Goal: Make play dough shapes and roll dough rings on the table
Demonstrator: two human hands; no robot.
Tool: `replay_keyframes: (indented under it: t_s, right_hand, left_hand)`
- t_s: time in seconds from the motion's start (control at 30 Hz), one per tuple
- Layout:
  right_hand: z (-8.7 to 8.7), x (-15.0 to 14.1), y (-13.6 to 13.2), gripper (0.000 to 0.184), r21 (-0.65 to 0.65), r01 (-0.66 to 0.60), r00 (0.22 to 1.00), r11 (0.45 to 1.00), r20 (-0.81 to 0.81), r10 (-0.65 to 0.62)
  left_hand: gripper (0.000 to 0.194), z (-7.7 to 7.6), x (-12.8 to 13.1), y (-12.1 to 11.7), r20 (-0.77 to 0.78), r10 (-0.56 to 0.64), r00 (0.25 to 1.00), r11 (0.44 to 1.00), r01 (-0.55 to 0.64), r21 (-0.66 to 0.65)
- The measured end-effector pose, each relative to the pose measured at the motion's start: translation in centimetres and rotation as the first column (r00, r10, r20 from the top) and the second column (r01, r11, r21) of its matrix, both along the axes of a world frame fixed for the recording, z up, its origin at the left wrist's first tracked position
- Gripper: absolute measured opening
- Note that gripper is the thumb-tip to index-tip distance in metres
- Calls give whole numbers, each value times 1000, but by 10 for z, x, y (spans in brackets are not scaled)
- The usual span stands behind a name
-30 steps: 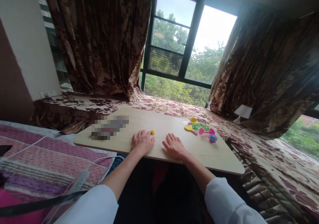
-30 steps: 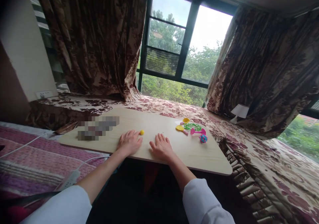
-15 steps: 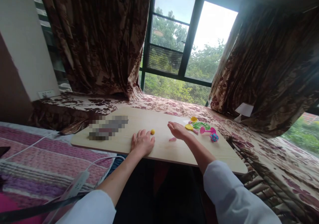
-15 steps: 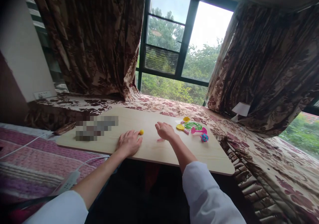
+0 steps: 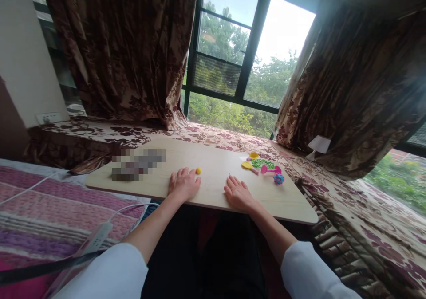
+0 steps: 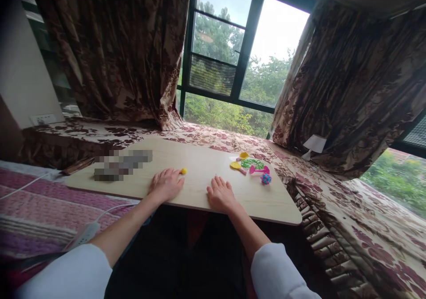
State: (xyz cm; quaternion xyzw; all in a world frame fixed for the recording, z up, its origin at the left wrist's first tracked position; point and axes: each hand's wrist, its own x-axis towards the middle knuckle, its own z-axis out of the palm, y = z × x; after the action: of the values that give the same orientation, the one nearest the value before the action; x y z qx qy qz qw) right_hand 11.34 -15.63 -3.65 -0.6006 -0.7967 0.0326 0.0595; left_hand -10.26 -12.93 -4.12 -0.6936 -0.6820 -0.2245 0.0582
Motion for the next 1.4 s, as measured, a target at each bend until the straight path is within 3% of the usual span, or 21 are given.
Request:
replay_keyframes:
  t_s: [0.1,0.17,0.27,0.37,0.53,0.63,0.77,0.97,1.1,1.23,1.4]
  right_hand:
    - [-8,13,-30,53,49,22,1000,999,-3,-22]
    - [-11,12,-32,54,62,70,998,996,-13,-69]
    - [-4,0,-10,54,20,100,995,995,-33,-99]
    - [14,-6,22,47,3,54,997,999,-60,-53]
    - [37,14,41,37,41,-56,990,998,-129,61]
    - [38,24,32,29,52,-116,983,992,-139,122]
    - [32,21,30,19,125,-91,987,988,-117,106]
    - [37,16,67,23,243,3,995,970,-94,20]
    - [38,9,84,21,238,-8,997,971,-69,25]
    - [40,7,78,15,193,-53,997,980,-40,62]
    - [53,32,40,13,150,-119,992,981,-25,124]
  left_hand:
    - [36,0,1,-1,6,3,1000,1000,-3,6]
    - [35,1,1,-1,5,11,1000,1000,-11,5]
    - [36,2,1,0,-4,17,1000,1000,-17,7]
    - [36,2,-1,1,-15,12,1000,1000,-12,12]
    - [38,-4,-4,6,-21,0,1000,1000,1,22]
    - [39,-7,-3,7,-17,-3,1000,1000,4,20]
    - [38,-7,-2,6,-21,-9,1000,999,10,37]
    - [38,-5,-3,7,-34,-13,999,998,16,68]
    - [38,-7,-4,8,-41,-15,999,997,18,71]
    - [39,-8,-6,7,-44,-19,999,996,22,82]
    - [37,-8,-5,7,-40,-18,999,996,21,91]
